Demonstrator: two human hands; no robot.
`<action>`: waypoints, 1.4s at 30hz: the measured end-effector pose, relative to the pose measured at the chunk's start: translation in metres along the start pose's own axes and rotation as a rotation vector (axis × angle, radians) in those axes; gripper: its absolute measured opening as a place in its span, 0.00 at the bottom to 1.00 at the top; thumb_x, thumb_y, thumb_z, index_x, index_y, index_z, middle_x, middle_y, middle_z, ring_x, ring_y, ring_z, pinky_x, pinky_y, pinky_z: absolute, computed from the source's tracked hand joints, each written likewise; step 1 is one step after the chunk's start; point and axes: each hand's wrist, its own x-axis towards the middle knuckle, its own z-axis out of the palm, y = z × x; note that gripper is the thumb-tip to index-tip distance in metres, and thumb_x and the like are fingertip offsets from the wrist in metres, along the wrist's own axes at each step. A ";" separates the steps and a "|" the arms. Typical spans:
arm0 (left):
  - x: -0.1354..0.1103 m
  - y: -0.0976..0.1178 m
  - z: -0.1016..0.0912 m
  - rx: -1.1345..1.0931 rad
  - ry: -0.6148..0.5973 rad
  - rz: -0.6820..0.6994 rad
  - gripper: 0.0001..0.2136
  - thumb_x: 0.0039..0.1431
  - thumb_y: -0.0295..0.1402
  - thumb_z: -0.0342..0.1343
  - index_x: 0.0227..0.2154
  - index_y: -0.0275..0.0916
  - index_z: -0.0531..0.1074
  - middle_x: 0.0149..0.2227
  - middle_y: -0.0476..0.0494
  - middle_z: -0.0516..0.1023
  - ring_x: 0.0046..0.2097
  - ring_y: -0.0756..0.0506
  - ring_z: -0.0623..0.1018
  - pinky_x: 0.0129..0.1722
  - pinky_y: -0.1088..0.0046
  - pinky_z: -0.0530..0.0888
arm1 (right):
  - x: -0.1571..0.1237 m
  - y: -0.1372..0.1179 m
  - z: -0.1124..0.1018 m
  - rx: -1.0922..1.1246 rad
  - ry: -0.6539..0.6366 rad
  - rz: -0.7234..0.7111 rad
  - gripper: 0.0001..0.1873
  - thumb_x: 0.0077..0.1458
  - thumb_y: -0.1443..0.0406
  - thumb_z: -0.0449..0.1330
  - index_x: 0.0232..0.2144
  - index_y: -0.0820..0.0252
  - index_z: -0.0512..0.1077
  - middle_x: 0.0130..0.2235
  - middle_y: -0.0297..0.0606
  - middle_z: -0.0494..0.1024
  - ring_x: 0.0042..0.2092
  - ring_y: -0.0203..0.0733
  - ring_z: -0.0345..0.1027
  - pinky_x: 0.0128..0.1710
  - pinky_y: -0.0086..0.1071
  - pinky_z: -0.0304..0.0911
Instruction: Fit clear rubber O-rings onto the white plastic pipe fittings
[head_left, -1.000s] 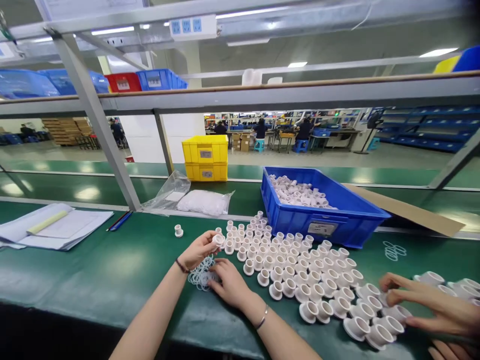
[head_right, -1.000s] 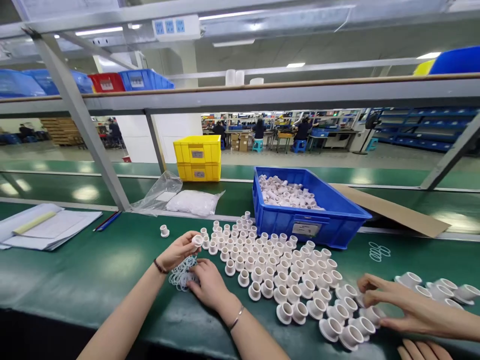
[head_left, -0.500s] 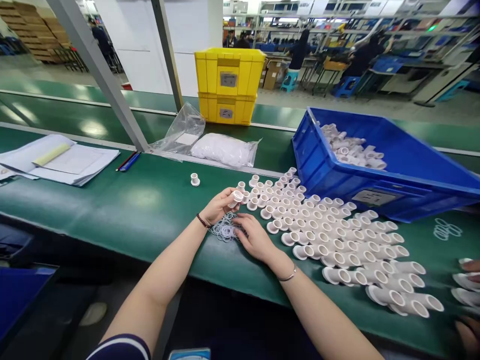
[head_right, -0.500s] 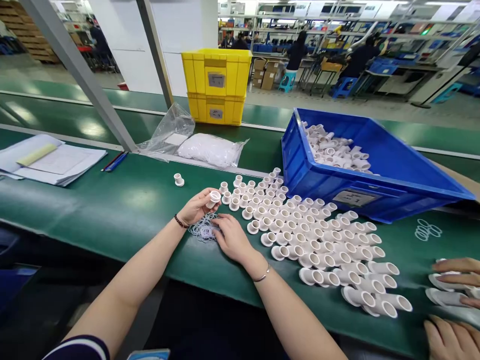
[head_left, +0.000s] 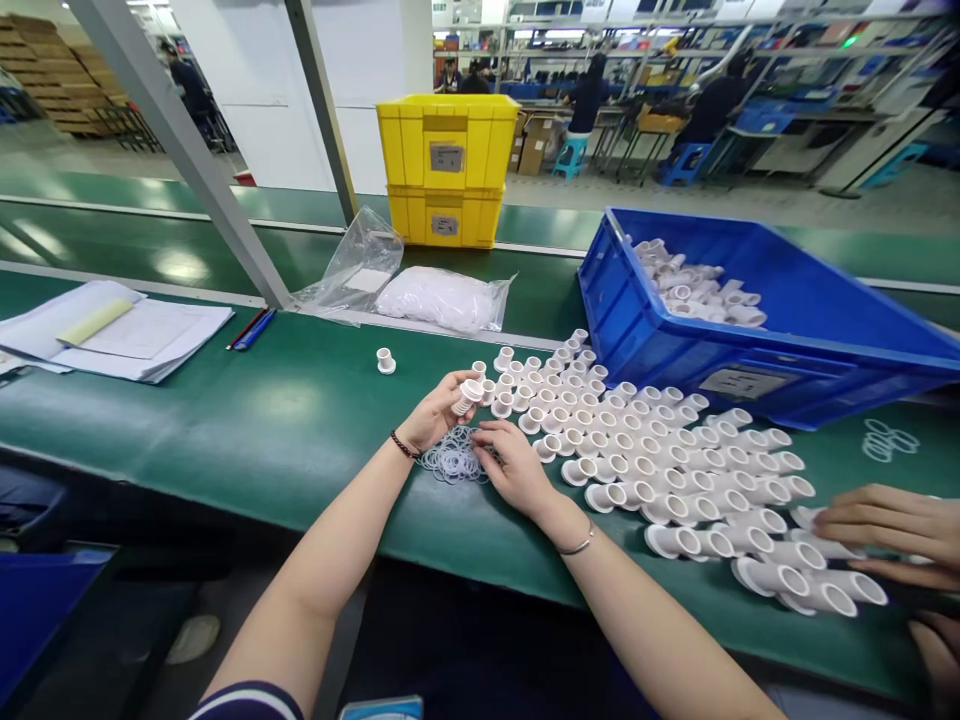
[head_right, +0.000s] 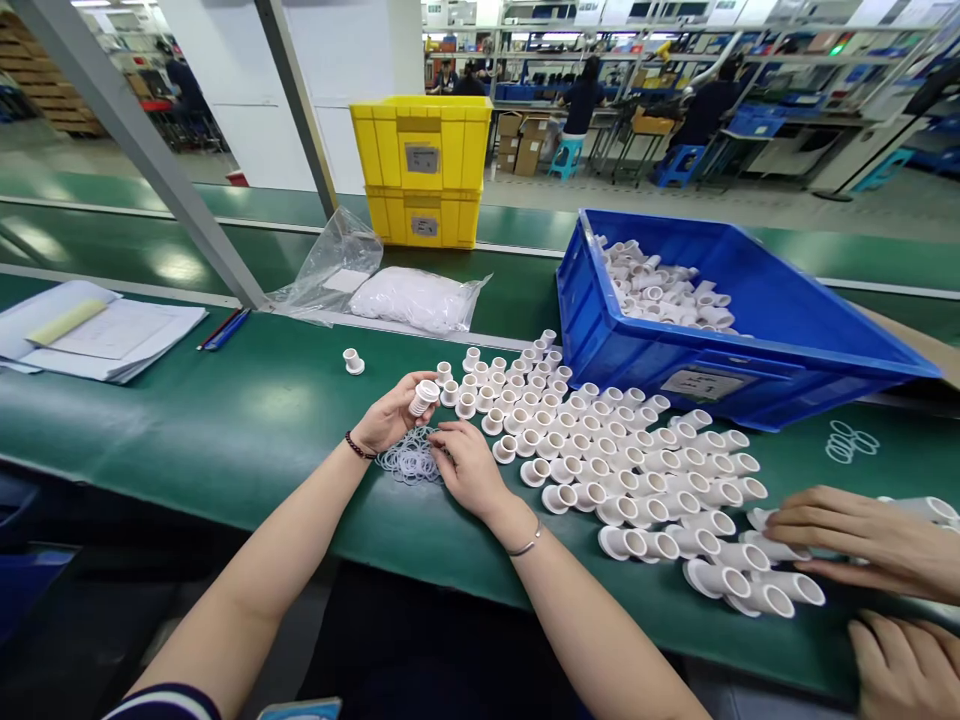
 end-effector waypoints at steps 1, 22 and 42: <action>0.000 0.000 0.000 0.004 -0.021 -0.010 0.24 0.54 0.39 0.56 0.51 0.35 0.60 0.35 0.44 0.70 0.29 0.52 0.67 0.31 0.75 0.63 | 0.000 0.000 -0.001 0.003 0.037 0.000 0.10 0.59 0.69 0.53 0.44 0.59 0.68 0.42 0.42 0.74 0.51 0.45 0.64 0.50 0.44 0.64; -0.001 -0.012 0.002 0.540 -0.222 -0.062 0.17 0.57 0.40 0.55 0.44 0.38 0.60 0.43 0.45 0.61 0.41 0.49 0.64 0.41 0.74 0.64 | 0.003 -0.001 -0.013 -0.013 0.378 -0.026 0.11 0.58 0.68 0.57 0.44 0.55 0.66 0.38 0.38 0.73 0.42 0.42 0.68 0.43 0.40 0.65; -0.002 -0.005 0.005 0.728 -0.230 -0.070 0.13 0.61 0.42 0.49 0.38 0.36 0.62 0.33 0.49 0.62 0.33 0.51 0.63 0.35 0.74 0.63 | 0.003 -0.001 -0.010 -0.059 0.306 -0.061 0.13 0.58 0.66 0.58 0.46 0.54 0.67 0.42 0.40 0.73 0.46 0.44 0.67 0.48 0.44 0.64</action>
